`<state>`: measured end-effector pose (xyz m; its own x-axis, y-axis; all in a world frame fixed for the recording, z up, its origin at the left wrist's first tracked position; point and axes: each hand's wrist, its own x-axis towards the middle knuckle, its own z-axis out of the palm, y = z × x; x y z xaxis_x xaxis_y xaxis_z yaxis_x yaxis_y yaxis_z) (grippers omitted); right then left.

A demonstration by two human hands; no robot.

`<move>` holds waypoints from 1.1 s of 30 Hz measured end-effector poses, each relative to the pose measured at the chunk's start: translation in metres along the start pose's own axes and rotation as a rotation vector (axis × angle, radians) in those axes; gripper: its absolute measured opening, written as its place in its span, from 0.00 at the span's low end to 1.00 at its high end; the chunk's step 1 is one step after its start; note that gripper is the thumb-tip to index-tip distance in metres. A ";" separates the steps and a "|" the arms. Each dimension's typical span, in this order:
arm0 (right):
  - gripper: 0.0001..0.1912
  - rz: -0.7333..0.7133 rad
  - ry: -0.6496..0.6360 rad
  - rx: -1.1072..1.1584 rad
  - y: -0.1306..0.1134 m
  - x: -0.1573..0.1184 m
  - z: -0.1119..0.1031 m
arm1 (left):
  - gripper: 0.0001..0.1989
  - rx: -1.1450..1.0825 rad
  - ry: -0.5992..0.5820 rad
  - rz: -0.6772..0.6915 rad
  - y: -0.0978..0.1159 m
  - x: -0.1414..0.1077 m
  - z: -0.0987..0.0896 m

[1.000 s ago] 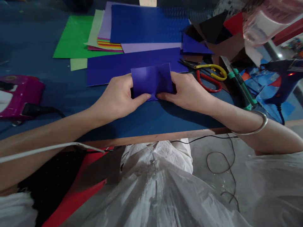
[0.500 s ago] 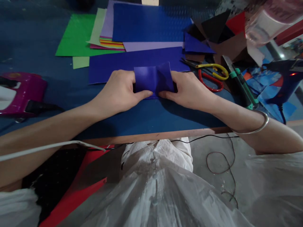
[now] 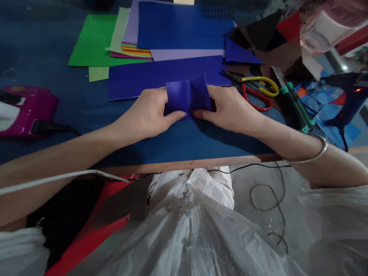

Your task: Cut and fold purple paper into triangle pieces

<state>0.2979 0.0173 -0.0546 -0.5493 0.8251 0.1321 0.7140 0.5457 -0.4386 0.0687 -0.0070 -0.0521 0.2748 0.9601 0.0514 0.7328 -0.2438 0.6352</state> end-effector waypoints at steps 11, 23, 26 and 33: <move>0.28 0.036 0.058 -0.039 0.004 0.001 0.012 | 0.14 0.003 0.007 0.009 -0.003 0.001 0.002; 0.35 0.008 -0.038 0.104 0.016 0.020 -0.001 | 0.18 0.027 0.039 0.019 -0.007 -0.002 0.001; 0.33 0.047 -0.091 0.077 0.015 0.022 -0.008 | 0.21 0.030 0.034 0.007 -0.005 -0.003 -0.002; 0.30 0.002 -0.120 0.119 0.019 0.022 -0.015 | 0.32 -0.048 0.003 -0.032 -0.013 -0.002 -0.012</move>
<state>0.3056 0.0475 -0.0466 -0.6010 0.7988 0.0273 0.6624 0.5169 -0.5423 0.0508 -0.0040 -0.0513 0.2493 0.9679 0.0328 0.7104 -0.2058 0.6730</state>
